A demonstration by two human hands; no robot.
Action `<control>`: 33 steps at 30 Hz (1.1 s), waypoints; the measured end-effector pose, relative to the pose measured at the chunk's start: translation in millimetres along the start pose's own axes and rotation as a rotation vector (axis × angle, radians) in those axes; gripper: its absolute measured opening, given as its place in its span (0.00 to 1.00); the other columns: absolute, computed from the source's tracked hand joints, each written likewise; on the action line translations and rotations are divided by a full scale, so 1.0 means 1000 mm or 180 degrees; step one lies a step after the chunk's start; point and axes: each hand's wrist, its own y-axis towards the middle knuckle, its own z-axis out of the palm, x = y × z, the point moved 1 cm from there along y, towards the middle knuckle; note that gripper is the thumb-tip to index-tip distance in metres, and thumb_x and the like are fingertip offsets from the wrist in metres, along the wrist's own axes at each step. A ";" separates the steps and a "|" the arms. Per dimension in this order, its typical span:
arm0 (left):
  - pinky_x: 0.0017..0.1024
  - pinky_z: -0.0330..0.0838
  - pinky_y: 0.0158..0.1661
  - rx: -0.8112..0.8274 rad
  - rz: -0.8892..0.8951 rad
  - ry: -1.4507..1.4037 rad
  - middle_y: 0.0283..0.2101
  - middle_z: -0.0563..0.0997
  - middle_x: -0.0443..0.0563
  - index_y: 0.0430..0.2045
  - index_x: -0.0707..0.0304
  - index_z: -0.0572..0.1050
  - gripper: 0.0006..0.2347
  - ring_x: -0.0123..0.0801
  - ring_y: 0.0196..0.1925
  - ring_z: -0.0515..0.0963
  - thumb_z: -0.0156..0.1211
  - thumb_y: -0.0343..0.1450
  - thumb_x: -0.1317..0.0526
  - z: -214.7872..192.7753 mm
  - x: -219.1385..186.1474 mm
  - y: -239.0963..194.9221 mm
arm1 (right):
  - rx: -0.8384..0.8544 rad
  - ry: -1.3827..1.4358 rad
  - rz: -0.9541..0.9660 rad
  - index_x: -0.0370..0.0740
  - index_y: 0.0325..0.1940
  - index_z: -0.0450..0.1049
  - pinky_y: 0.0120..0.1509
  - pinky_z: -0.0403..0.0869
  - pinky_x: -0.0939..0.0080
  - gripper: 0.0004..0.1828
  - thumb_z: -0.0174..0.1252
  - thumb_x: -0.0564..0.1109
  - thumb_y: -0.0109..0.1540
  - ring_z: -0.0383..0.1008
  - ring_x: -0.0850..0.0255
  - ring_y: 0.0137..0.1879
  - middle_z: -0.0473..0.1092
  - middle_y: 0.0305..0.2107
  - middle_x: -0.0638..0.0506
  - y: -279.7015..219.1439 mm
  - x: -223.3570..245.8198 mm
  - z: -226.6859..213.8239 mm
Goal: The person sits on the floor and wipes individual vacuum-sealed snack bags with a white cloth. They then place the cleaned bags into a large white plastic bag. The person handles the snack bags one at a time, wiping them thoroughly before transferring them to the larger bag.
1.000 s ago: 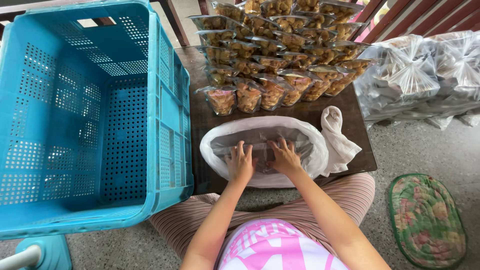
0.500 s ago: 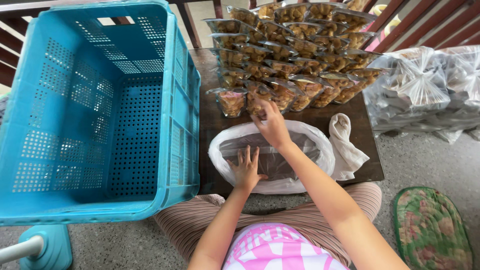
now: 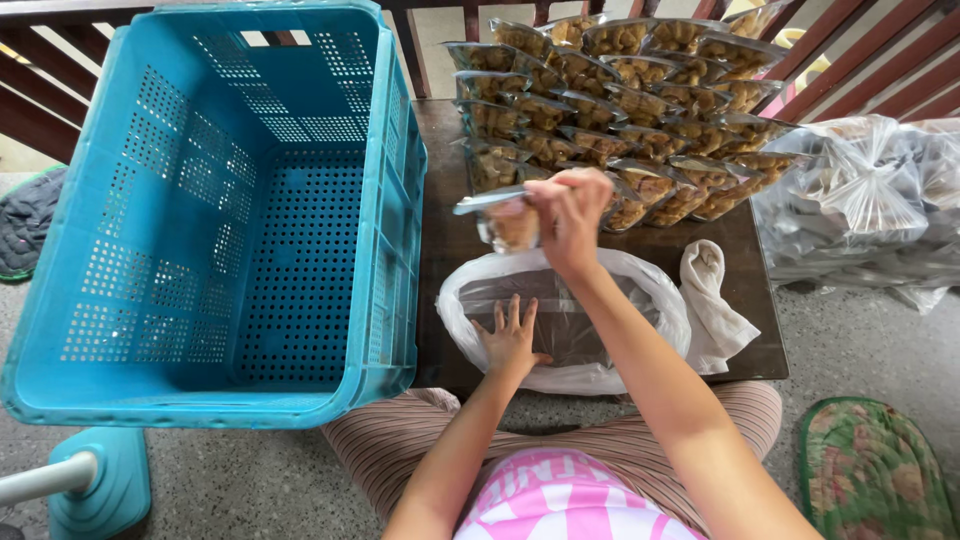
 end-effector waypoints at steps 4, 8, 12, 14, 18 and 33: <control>0.84 0.41 0.60 0.0049 -0.0022 0.0007 0.77 0.46 0.50 0.72 0.38 0.47 0.53 0.56 0.78 0.46 0.75 0.53 0.35 -0.002 -0.001 -0.001 | -0.0904 0.2577 0.1507 0.51 0.49 0.67 0.52 0.80 0.53 0.12 0.47 0.33 0.69 0.79 0.56 0.48 0.67 0.47 0.54 0.006 -0.035 -0.035; 0.83 0.41 0.61 0.0072 -0.0042 0.0007 0.77 0.46 0.50 0.73 0.39 0.51 0.53 0.55 0.78 0.46 0.75 0.52 0.35 -0.006 -0.003 -0.002 | 0.0277 0.2861 0.2331 0.43 0.54 0.68 0.56 0.73 0.62 0.16 0.49 0.31 0.64 0.69 0.62 0.49 0.66 0.43 0.51 -0.040 -0.084 -0.050; 0.81 0.42 0.61 0.0083 -0.0031 0.0072 0.78 0.45 0.50 0.71 0.41 0.52 0.51 0.54 0.78 0.45 0.74 0.53 0.34 0.001 0.001 0.000 | 0.3294 0.1330 0.3356 0.42 0.57 0.71 0.55 0.72 0.56 0.18 0.52 0.40 0.62 0.72 0.55 0.49 0.72 0.44 0.45 -0.140 -0.100 -0.014; 0.83 0.41 0.61 0.0090 -0.0002 0.0213 0.79 0.45 0.50 0.70 0.45 0.53 0.49 0.56 0.79 0.45 0.72 0.56 0.33 0.011 0.001 0.000 | 0.3015 0.0890 0.3172 0.41 0.58 0.72 0.58 0.71 0.49 0.18 0.52 0.43 0.64 0.72 0.46 0.54 0.73 0.47 0.38 -0.184 -0.099 0.003; 0.84 0.42 0.55 -0.1516 0.0241 0.0956 0.75 0.48 0.53 0.73 0.40 0.49 0.49 0.55 0.73 0.48 0.73 0.58 0.38 0.022 0.003 -0.006 | 0.2140 -0.0005 0.3364 0.40 0.58 0.72 0.63 0.69 0.39 0.17 0.51 0.49 0.68 0.69 0.31 0.60 0.72 0.50 0.30 -0.217 -0.111 0.028; 0.85 0.33 0.63 0.0110 -0.0117 0.0120 0.78 0.40 0.52 0.74 0.41 0.46 0.52 0.57 0.79 0.41 0.77 0.57 0.41 -0.029 -0.025 -0.025 | 0.0799 0.0079 0.1908 0.37 0.63 0.66 0.57 0.73 0.50 0.25 0.63 0.42 0.64 0.73 0.42 0.53 0.66 0.52 0.37 -0.082 -0.036 -0.033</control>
